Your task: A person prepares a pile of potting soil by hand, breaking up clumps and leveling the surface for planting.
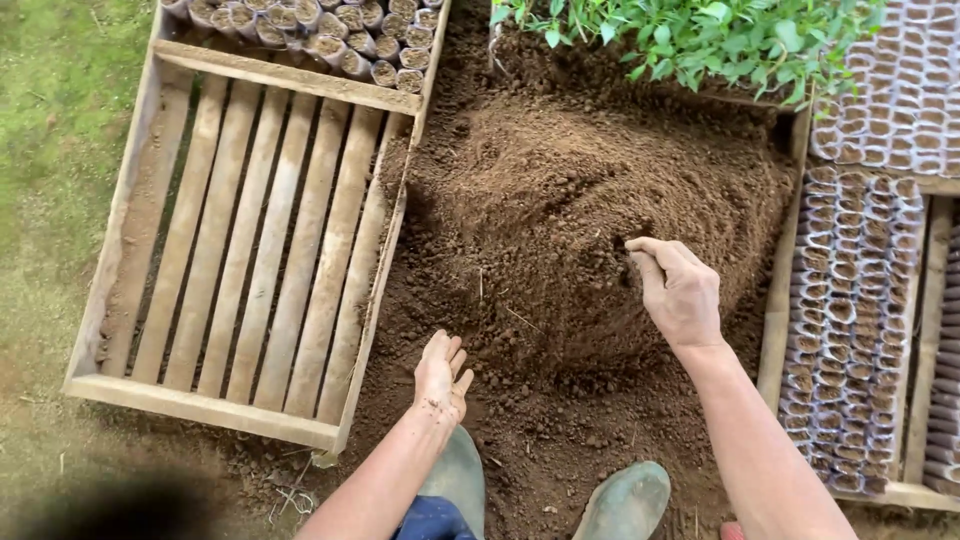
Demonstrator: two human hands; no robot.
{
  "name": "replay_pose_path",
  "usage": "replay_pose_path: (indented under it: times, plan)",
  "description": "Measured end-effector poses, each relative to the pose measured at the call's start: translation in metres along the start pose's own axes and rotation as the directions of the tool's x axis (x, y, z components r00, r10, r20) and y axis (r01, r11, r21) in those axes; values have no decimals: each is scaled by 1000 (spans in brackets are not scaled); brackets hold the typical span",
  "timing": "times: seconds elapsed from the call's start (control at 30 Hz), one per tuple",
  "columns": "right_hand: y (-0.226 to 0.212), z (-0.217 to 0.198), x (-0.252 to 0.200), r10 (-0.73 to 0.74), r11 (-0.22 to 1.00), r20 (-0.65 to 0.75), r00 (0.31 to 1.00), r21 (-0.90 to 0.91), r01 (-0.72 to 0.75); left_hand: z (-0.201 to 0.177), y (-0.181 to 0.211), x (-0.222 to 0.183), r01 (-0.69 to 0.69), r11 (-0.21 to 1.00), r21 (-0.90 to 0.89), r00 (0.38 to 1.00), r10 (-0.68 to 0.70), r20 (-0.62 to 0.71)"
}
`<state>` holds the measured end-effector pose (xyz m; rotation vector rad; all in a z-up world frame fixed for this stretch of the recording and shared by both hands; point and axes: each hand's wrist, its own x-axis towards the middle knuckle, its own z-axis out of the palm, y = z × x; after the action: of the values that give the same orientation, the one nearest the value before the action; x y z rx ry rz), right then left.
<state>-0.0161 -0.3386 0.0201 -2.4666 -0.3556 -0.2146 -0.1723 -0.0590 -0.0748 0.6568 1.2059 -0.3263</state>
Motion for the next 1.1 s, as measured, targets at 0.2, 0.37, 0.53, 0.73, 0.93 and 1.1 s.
replay_pose_path:
  times: [0.2, 0.37, 0.53, 0.73, 0.93, 1.1]
  plan:
    - [-89, 56, 23, -217, 966, 125, 968, -117, 232, -19, 1, 14, -8, 1000, -1, 999, 8, -52]
    - [-109, 188, 38, -533, 814, 366, 762, -22, 580, -44, 1, 33, -126, 987, -104, 989, 117, -87]
    - [-112, 278, 44, -544, 785, 277, 792, -164, 597, -20, 53, -14, -37, 964, -262, 972, -26, -235]
    - [-148, 257, 37, -369, 870, 431, 824, -152, 469, -24, 59, -18, 1, 958, -288, 972, -68, -223]
    - [-151, 231, -12, -542, 833, 258, 799, 39, 552, -29, 44, -2, -33, 970, -242, 957, -39, -288]
    - [-112, 162, -80, -621, 775, 276, 734, 72, 628, -17, 29, -17, -24, 988, -155, 949, -27, -313]
